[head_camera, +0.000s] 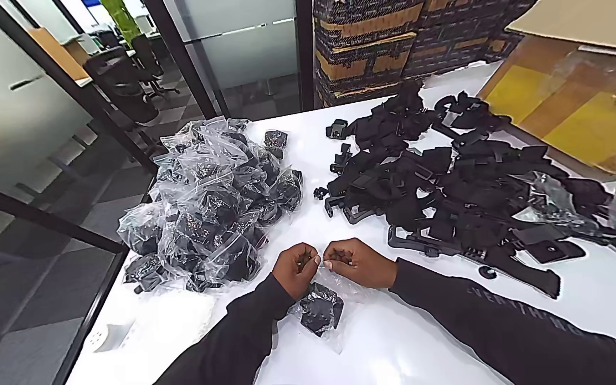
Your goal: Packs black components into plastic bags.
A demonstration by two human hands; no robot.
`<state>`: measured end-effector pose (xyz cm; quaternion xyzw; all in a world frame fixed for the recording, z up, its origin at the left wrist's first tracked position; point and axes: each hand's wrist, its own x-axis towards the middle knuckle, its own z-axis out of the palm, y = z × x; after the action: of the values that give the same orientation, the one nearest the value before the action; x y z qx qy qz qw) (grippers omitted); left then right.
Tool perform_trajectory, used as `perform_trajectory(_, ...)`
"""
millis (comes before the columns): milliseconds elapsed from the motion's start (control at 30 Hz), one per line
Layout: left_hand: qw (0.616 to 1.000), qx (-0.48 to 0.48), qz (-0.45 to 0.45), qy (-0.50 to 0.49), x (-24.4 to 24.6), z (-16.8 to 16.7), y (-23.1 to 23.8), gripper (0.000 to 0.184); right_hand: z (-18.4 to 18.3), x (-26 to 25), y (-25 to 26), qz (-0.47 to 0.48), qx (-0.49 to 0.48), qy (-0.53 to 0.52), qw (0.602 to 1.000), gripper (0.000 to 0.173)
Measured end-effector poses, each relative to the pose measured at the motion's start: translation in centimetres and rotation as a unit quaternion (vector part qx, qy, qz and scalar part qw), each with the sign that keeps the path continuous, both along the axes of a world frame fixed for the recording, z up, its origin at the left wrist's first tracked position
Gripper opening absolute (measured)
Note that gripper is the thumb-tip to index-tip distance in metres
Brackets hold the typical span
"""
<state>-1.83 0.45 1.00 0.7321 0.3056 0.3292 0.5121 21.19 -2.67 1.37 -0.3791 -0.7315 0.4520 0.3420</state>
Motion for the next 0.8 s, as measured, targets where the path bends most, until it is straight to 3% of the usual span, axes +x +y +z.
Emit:
perform_trajectory(333, 0.999, -0.016, 0.008, -0.030, 0.00, 0.00, 0.05, 0.014, 0.17, 0.15, 0.10, -0.005, -0.035, 0.035, 0.999, 0.006)
perform_trajectory(800, 0.999, -0.031, -0.001, -0.026, -0.03, 0.20, -0.05, 0.014, -0.01, 0.20, 0.14, 0.002, -0.025, 0.030, 0.999, 0.011)
